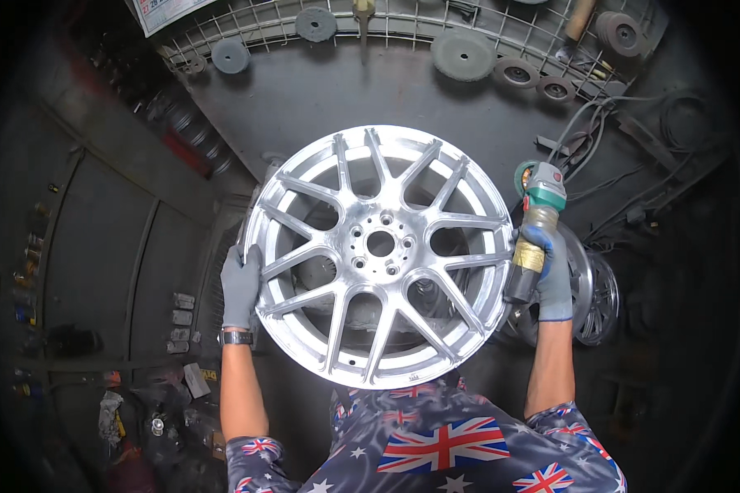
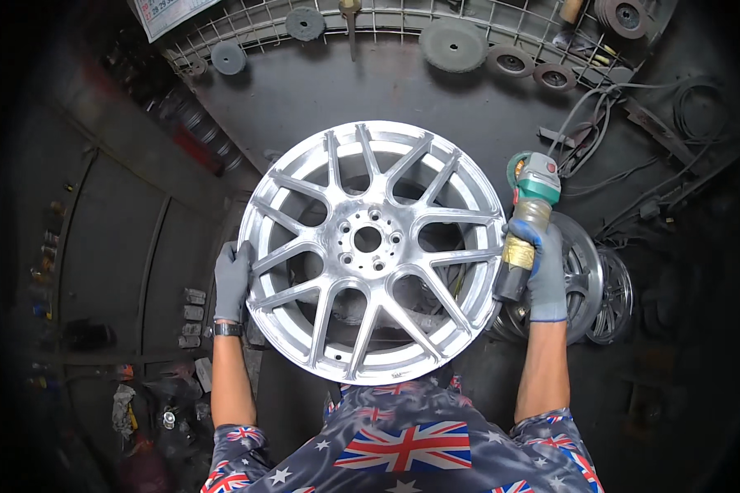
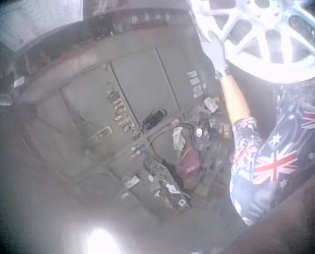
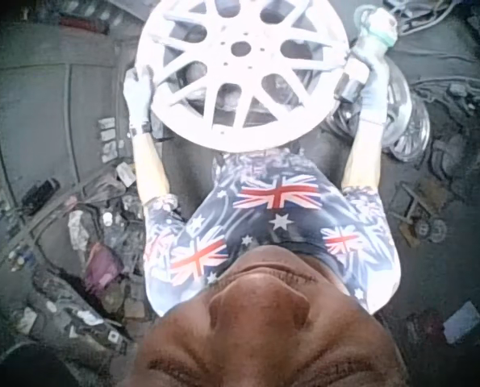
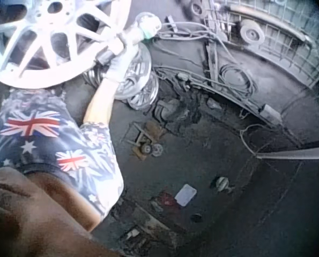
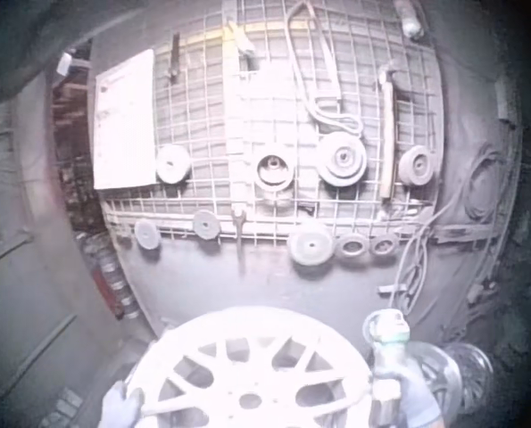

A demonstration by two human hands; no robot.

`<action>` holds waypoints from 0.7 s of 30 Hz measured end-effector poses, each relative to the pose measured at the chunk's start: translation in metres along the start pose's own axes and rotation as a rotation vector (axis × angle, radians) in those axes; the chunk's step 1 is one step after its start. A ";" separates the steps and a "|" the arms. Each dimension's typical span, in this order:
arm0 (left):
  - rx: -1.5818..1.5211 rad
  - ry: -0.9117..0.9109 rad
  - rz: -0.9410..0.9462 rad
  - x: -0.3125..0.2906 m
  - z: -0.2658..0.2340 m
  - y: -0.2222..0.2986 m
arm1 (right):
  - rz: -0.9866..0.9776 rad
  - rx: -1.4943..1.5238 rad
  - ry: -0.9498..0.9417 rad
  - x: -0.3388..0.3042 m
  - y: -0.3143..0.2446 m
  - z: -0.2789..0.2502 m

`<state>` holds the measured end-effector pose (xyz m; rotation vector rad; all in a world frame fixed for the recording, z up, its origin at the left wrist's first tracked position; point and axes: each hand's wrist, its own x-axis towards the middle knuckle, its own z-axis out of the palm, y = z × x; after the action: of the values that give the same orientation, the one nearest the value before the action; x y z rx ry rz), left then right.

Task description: The person uses a metal file to manually smooth the edges of a silver car wheel rim. They then switch to a handheld power polisher with a buffing pad to polish the face of the wheel, moving the tool systematically across the spokes and outer rim.

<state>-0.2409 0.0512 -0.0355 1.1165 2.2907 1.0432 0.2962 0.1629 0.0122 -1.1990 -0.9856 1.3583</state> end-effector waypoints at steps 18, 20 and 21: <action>0.123 -0.487 0.442 0.198 0.062 0.093 | 0.216 0.135 0.328 -0.089 0.005 0.035; 0.140 -0.575 0.468 0.221 0.083 0.112 | 0.257 0.223 0.412 -0.121 0.019 0.041; 0.192 -0.592 0.498 0.231 0.092 0.123 | 0.253 0.256 0.469 -0.137 0.024 0.050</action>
<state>-0.2629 0.3266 -0.0059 1.8439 1.6981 0.5306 0.2397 0.0269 0.0167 -1.3890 -0.3271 1.2659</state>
